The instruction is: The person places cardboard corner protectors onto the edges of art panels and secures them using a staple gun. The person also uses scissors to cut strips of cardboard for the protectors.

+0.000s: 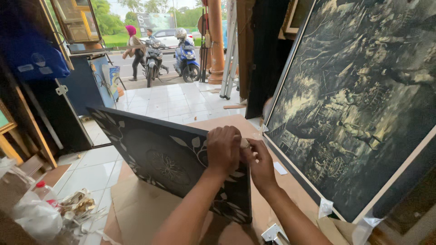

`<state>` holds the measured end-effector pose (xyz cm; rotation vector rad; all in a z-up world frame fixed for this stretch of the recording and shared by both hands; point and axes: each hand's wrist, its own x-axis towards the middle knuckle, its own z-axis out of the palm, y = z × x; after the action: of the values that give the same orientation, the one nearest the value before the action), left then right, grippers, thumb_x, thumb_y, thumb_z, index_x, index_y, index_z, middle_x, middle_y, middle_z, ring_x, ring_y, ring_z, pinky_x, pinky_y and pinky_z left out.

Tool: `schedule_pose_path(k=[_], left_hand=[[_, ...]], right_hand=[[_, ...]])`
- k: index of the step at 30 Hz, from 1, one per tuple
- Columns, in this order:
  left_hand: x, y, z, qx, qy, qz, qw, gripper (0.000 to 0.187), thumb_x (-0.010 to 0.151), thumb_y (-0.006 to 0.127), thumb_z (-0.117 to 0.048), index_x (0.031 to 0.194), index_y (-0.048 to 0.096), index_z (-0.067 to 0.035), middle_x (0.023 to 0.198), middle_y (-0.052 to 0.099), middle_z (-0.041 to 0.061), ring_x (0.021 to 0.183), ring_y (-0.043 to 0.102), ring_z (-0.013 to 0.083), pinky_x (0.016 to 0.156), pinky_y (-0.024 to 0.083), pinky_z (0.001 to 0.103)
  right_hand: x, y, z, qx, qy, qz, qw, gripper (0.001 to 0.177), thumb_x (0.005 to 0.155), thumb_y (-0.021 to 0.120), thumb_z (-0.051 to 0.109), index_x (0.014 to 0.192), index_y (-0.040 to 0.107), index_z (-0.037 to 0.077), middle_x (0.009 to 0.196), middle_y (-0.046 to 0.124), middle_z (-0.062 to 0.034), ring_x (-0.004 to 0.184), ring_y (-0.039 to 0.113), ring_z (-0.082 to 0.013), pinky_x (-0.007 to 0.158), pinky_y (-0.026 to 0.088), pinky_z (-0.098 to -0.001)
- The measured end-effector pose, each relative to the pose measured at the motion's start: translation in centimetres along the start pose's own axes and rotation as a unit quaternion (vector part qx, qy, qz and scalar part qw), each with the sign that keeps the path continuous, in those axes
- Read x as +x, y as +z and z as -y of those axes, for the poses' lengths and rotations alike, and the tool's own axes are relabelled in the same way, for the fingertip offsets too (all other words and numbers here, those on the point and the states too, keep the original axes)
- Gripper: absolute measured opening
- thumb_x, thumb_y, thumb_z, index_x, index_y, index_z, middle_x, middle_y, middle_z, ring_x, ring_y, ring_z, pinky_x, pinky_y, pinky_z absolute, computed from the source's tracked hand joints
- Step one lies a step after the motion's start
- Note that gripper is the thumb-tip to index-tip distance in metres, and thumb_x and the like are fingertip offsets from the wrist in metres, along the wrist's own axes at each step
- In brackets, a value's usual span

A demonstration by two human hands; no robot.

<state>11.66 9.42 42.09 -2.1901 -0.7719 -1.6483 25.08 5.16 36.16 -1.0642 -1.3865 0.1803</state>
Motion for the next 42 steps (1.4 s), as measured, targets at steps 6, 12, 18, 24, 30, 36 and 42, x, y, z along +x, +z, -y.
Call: schedule_pose_path(k=[6, 12, 18, 24, 30, 36, 42], left_hand=[[-2.4, -4.0, -1.9, -0.028, -0.085, -0.077, 0.993, 0.052, 0.119, 0.029, -0.049, 0.082, 0.057, -0.026, 0.069, 0.050, 0.000, 0.069, 0.061, 0.0291, 0.089, 0.050, 0.046], [-3.0, -5.8, -2.7, -0.002, -0.072, -0.112, 0.991, 0.055, 0.120, 0.023, -0.050, 0.081, 0.058, -0.030, 0.068, 0.052, -0.006, 0.068, 0.063, 0.0207, 0.090, 0.048, 0.042], [-3.8, -6.2, -2.5, 0.021, -0.054, -0.109, 0.992, 0.055, 0.119, 0.021, -0.050, 0.083, 0.057, -0.029, 0.071, 0.054, -0.006, 0.070, 0.064, 0.0210, 0.091, 0.047, 0.041], [-4.8, -7.2, -2.3, -0.001, -0.074, -0.111, 0.991, 0.055, 0.120, 0.022, -0.049, 0.081, 0.055, -0.029, 0.068, 0.053, -0.005, 0.067, 0.065, 0.0240, 0.091, 0.047, 0.043], [-7.5, -10.6, -2.5, -0.025, -0.074, -0.075, 0.994, 0.070, 0.123, 0.023, -0.043, 0.070, 0.063, -0.018, 0.063, 0.058, 0.000, 0.056, 0.057, 0.0244, 0.068, 0.042, 0.044], [-12.8, -15.8, -2.5, 0.006, -0.138, -0.039, 0.990, 0.069, 0.112, 0.016, -0.063, 0.065, 0.056, -0.031, 0.056, 0.049, -0.005, 0.057, 0.061, 0.0224, 0.078, 0.052, 0.040], [-17.0, -19.8, -2.9, -0.037, -0.162, -0.150, 0.975, 0.071, 0.110, 0.022, -0.066, 0.057, 0.053, -0.030, 0.053, 0.043, -0.006, 0.057, 0.052, 0.0196, 0.081, 0.045, 0.033]], right_hand=[[-6.8, -2.3, -4.9, 0.089, 0.252, 0.024, 0.963, 0.048, 0.113, 0.066, 0.046, 0.142, 0.077, 0.009, 0.111, 0.084, -0.0144, 0.102, 0.076, -0.0241, 0.100, 0.058, -0.0388], [-17.0, -3.0, -13.7, -0.308, 0.392, 0.257, 0.828, 0.070, 0.084, 0.072, 0.060, 0.146, 0.080, 0.027, 0.140, 0.082, -0.0077, 0.138, 0.073, -0.0351, 0.118, 0.056, -0.0500], [-22.3, -4.0, -14.1, -0.428, 0.391, 0.312, 0.752, 0.094, 0.085, 0.080, 0.073, 0.157, 0.063, 0.015, 0.153, 0.065, -0.0139, 0.137, 0.069, -0.0439, 0.104, 0.061, -0.0690], [-23.5, -2.6, -14.0, -0.495, 0.319, 0.194, 0.785, 0.059, 0.106, 0.061, 0.039, 0.150, 0.054, 0.001, 0.138, 0.058, -0.0225, 0.130, 0.062, -0.0484, 0.093, 0.048, -0.0874], [-16.5, -1.8, -13.3, -0.273, 0.612, 0.183, 0.720, 0.076, 0.072, 0.076, 0.040, 0.135, 0.081, -0.002, 0.149, 0.069, -0.0316, 0.136, 0.062, -0.0474, 0.099, 0.054, -0.0527], [-7.2, -1.6, -7.7, 0.112, 0.494, 0.121, 0.854, 0.031, 0.066, 0.064, 0.010, 0.092, 0.071, -0.005, 0.089, 0.061, -0.0149, 0.099, 0.069, -0.0400, 0.086, 0.061, -0.0614], [-0.8, 0.1, 0.4, 0.143, 0.310, 0.422, 0.840, 0.054, 0.067, 0.067, 0.005, 0.118, 0.080, -0.010, 0.039, 0.044, -0.0103, 0.028, 0.049, -0.0173, 0.084, 0.068, -0.0509]])
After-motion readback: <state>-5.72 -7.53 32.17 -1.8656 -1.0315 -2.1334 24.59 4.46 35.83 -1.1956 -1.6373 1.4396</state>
